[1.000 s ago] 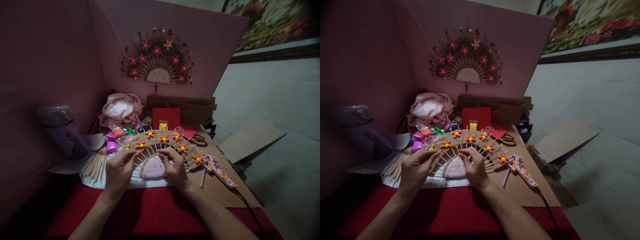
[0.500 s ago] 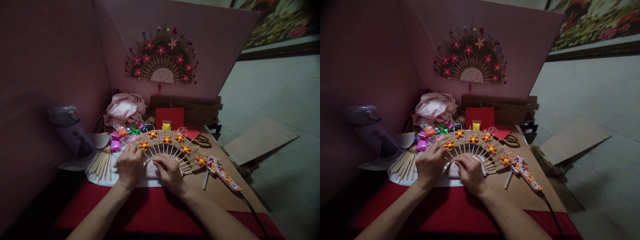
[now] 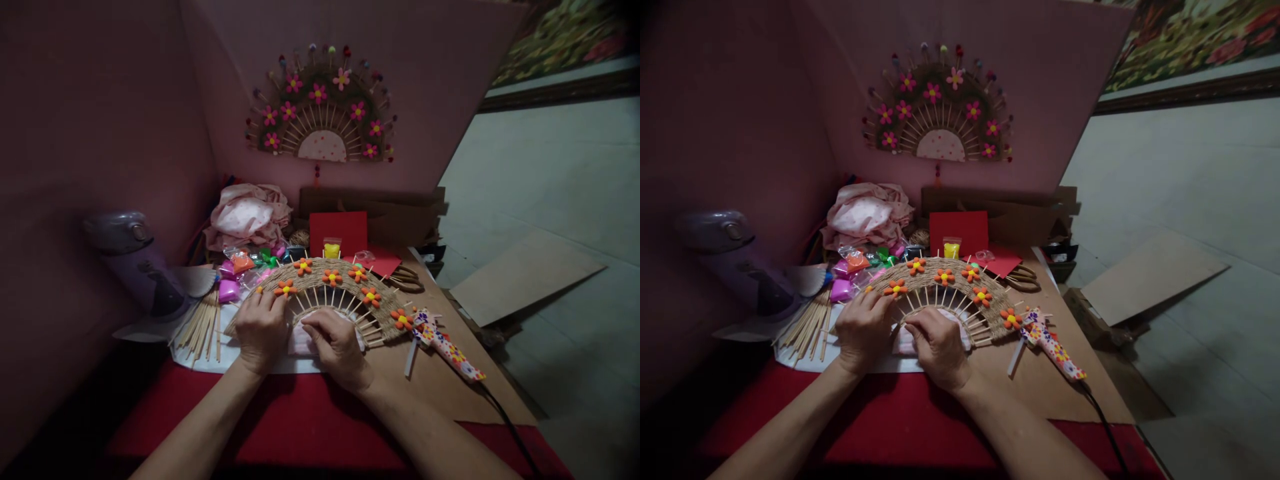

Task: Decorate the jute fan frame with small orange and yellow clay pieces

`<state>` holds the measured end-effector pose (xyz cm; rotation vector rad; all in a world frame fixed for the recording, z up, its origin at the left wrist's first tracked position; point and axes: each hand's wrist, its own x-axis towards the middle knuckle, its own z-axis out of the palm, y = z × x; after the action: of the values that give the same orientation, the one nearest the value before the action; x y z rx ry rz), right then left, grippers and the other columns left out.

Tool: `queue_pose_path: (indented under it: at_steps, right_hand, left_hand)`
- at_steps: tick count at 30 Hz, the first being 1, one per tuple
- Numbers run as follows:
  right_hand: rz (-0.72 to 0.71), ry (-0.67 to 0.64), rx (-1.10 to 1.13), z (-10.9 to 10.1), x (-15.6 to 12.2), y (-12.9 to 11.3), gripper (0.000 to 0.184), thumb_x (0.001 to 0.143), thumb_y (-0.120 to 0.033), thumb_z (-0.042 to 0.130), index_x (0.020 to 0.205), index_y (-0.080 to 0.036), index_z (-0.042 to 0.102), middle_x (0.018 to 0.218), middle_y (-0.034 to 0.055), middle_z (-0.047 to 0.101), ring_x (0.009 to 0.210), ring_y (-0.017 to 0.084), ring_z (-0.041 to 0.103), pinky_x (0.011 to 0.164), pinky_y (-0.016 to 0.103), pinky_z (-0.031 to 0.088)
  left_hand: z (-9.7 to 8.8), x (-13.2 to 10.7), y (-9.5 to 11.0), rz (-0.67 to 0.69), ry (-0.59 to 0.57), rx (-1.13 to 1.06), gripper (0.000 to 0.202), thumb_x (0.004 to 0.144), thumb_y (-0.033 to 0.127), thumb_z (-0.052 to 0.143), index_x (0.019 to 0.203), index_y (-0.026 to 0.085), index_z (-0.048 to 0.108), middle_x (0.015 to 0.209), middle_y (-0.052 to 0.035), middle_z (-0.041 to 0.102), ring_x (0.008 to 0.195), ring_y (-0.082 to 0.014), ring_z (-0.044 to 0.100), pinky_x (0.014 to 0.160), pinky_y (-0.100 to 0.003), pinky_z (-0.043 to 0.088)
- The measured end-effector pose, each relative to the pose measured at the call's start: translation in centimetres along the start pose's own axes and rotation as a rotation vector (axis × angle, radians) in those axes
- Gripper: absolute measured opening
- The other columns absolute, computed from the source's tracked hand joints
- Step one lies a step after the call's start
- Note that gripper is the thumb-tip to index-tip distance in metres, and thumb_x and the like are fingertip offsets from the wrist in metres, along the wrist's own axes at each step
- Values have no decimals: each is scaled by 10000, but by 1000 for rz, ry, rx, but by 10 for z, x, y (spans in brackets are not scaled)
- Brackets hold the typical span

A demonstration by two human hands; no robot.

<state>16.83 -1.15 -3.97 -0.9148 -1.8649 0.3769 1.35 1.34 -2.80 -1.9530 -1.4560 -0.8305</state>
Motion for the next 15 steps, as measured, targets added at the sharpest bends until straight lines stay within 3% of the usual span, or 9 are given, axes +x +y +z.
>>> queue_pose_path:
  at_steps: [15]
  right_hand:
    - [-10,-6,2,0,0,0,115,872,-179,507,874,-203,620,822,48,630,800,170,582,741,304,458]
  left_hand:
    - [8,2,1,-35,-33,-3,233,866,267,473,690,190,606,709,-53,633,721,-210,540,641,-315,319]
